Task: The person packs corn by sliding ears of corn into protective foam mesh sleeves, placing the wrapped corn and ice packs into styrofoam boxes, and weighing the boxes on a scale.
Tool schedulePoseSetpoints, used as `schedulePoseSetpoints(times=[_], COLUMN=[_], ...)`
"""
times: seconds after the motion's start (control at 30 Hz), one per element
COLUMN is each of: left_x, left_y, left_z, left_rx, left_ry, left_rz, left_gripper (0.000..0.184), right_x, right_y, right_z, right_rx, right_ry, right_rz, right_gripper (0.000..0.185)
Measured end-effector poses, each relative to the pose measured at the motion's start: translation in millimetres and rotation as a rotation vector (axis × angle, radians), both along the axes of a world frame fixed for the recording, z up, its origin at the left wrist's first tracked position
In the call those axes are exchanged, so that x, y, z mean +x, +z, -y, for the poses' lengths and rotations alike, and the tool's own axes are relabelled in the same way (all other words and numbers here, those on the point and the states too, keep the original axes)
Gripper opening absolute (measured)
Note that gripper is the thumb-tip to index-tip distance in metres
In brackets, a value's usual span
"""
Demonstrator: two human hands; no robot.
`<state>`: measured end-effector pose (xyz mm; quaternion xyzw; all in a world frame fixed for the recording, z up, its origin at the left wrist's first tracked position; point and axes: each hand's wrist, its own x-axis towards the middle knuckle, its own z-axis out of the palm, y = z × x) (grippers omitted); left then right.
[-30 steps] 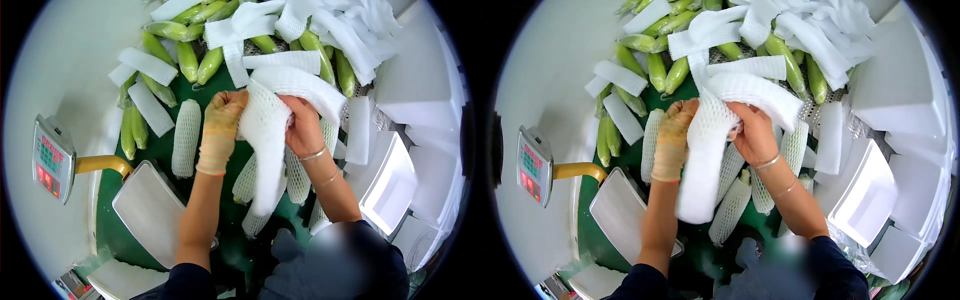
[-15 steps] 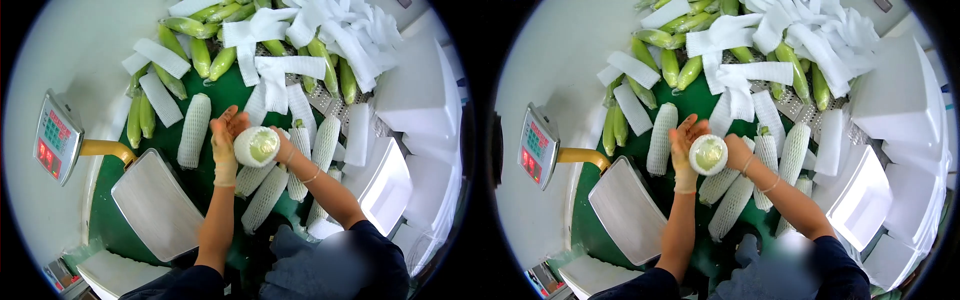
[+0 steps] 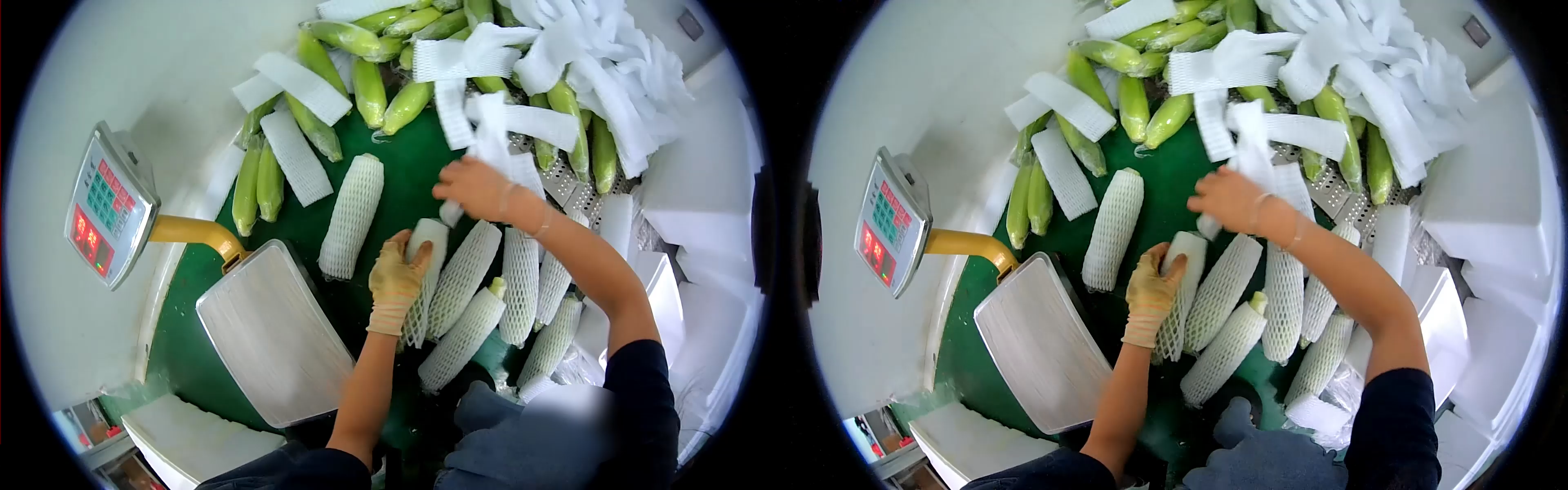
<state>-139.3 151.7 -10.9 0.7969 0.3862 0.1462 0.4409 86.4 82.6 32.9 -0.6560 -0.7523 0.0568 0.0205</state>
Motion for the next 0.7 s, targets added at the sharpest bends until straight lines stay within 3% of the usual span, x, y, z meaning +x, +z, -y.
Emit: schedulePoseSetpoints(times=[0.03, 0.07, 0.1, 0.13, 0.17, 0.2, 0.33, 0.37, 0.4, 0.43, 0.5, 0.53, 0.57, 0.63, 0.67, 0.7], left_x=[-0.7, 1.9, 5.2, 12.8, 12.3, 23.2, 92.6, 106.4, 119.6, 138.3, 149.7, 168.8, 188.8, 208.6, 217.4, 218.7], left_y=[0.4, 2.9, 3.4, -4.3, -3.0, 1.7, 51.5, 58.8, 62.5, 55.5, 72.0, 41.1, 26.8, 26.0, 13.3, 9.7], left_z=[-2.5, -6.1, -9.8, -10.0, -20.4, -35.8, -97.6, -109.7, -119.7, -132.6, -137.8, -151.7, -156.8, -165.5, -178.7, -177.4], left_rx=[-0.005, 0.043, 0.094, -0.075, -0.208, -0.312, -0.744, -0.819, -0.869, -0.733, -0.822, -0.704, -0.785, -0.771, -0.392, -0.396], left_ry=[0.015, -0.022, -0.060, -0.006, -0.005, 0.000, -0.160, -0.235, -0.300, -0.310, -0.215, -0.351, -0.178, -0.043, -0.201, -0.205], left_rz=[-0.002, 0.136, 0.270, 0.394, 0.220, 0.212, 0.736, 0.770, 0.766, 0.573, 0.418, 0.488, 0.453, 0.504, 0.598, 0.591], left_gripper=[0.046, 0.040, 0.033, 0.026, 0.022, 0.024, 0.033, 0.035, 0.037, 0.037, 0.025, 0.026, 0.024, 0.043, 0.044, 0.044], right_x=[4.6, -1.4, -5.4, -9.5, -16.4, -16.6, -12.6, -8.2, -7.8, -3.9, 3.3, 11.3, 45.0, 31.2, 41.8, 43.4], right_y=[23.4, 60.8, 92.5, 115.5, 120.7, 114.7, 43.5, 22.6, 5.6, -13.9, -39.1, -50.2, -112.0, -62.8, -53.3, -43.7], right_z=[2.4, 5.6, 4.0, 4.6, -5.2, -16.5, -62.1, -71.7, -81.1, -90.2, -104.9, -104.3, -120.2, -124.1, -118.1, -116.0], right_rx=[0.174, 0.460, 0.558, 0.576, 0.716, 0.670, 0.315, 0.237, 0.348, 0.423, 0.609, 0.656, 0.758, 1.158, 1.051, 1.070], right_ry=[-0.121, -0.259, -0.365, -0.530, -0.539, -0.498, -0.587, -0.607, -0.697, -0.757, -0.894, -0.759, -0.513, -0.725, -0.688, -0.695], right_rz=[-0.088, -0.275, -0.438, -0.550, -0.957, -1.153, -2.137, -2.225, -2.134, -2.051, -1.956, -1.987, -2.139, -2.281, -2.589, -2.753], right_gripper=[0.044, 0.050, 0.052, 0.048, 0.041, 0.037, 0.023, 0.023, 0.020, 0.017, 0.014, 0.013, 0.014, 0.015, 0.019, 0.021])
